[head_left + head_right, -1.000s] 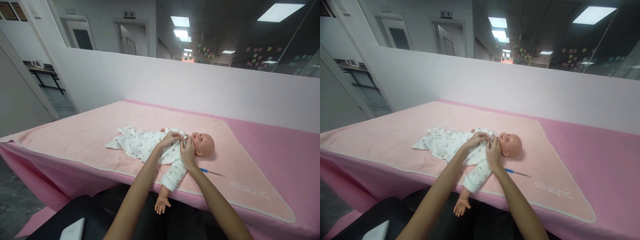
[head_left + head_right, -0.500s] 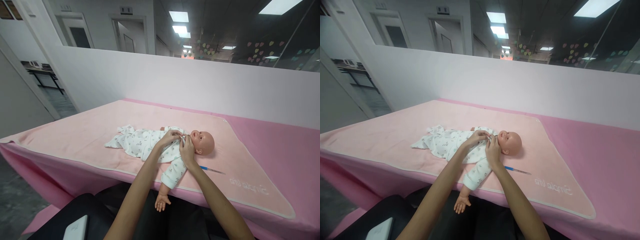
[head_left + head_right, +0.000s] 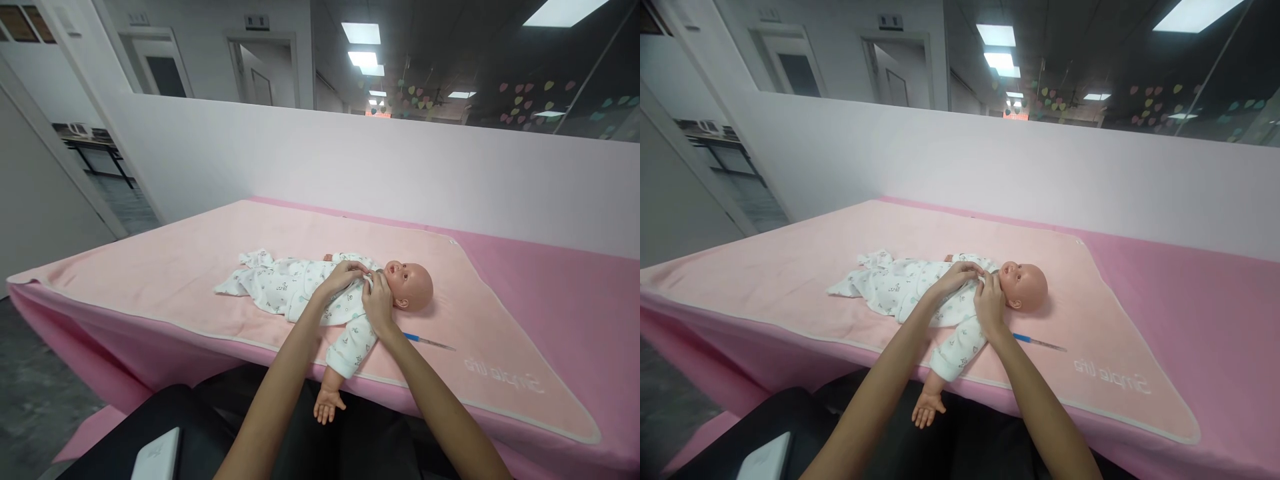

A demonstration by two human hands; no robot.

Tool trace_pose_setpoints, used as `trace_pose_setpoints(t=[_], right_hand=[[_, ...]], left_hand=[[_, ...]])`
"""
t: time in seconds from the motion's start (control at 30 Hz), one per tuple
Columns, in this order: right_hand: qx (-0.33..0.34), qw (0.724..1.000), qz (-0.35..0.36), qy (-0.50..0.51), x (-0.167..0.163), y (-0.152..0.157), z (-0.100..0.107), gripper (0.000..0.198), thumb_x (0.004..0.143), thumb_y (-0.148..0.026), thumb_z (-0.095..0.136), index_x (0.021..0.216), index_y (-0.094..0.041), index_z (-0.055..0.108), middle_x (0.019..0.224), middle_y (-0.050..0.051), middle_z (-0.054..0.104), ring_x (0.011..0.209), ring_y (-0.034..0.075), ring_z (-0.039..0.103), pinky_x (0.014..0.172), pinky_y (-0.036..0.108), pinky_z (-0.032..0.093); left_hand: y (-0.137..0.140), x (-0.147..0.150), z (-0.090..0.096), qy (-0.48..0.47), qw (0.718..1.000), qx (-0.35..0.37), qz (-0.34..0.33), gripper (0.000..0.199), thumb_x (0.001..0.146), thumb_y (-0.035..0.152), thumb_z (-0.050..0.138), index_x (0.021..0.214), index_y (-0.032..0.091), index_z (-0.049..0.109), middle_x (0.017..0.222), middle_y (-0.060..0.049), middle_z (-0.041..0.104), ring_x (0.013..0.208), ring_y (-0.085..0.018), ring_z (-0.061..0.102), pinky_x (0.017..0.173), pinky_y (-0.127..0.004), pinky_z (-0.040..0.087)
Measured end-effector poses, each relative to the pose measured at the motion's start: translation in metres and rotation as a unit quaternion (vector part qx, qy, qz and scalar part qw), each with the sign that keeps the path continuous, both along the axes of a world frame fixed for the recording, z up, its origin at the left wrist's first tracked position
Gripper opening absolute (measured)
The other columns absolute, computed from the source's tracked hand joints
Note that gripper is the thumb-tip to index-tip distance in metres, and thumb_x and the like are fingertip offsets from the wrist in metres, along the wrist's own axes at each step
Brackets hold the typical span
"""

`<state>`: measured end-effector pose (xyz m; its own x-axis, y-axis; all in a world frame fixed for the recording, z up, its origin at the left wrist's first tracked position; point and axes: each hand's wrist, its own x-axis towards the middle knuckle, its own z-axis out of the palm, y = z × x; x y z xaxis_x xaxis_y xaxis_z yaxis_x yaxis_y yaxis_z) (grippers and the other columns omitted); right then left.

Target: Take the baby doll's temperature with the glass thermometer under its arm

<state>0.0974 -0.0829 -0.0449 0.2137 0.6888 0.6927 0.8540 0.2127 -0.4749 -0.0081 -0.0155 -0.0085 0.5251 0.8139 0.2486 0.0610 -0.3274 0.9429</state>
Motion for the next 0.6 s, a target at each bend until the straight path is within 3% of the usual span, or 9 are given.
trace_pose_setpoints(t=[0.3,0.43,0.6], right_hand=[[0.007,1.000,0.019,-0.001,0.0014,0.0006,-0.0003,0.034,0.087,-0.016,0.032,0.111,-0.014,0.056,0.092,0.009,0.057,0.087,0.020,0.054,0.073,0.030,0.046],[0.010,1.000,0.022,0.001,0.0012,0.0010,-0.0011,0.035,0.087,-0.016,0.031,0.111,-0.014,0.056,0.090,0.009,0.056,0.087,0.020,0.054,0.074,0.031,0.047],[0.018,0.999,0.027,0.006,0.0009,0.0007,-0.0018,0.036,0.087,-0.015,0.030,0.112,-0.015,0.056,0.089,0.009,0.055,0.086,0.019,0.054,0.075,0.031,0.047]], left_hand=[[-0.0075,0.0003,0.0068,0.058,0.997,0.041,-0.012,0.036,0.064,0.007,0.048,0.097,0.013,0.062,0.090,-0.005,0.065,0.085,-0.016,0.059,0.076,-0.026,0.046],[-0.0094,-0.0018,0.0085,0.066,0.995,0.062,-0.038,0.037,0.063,0.006,0.050,0.098,0.013,0.062,0.094,-0.006,0.065,0.088,-0.017,0.059,0.078,-0.026,0.046],[-0.0066,-0.0015,0.0058,0.070,0.994,0.077,-0.026,0.035,0.064,0.008,0.051,0.098,0.013,0.062,0.095,-0.007,0.064,0.090,-0.017,0.058,0.078,-0.026,0.047]])
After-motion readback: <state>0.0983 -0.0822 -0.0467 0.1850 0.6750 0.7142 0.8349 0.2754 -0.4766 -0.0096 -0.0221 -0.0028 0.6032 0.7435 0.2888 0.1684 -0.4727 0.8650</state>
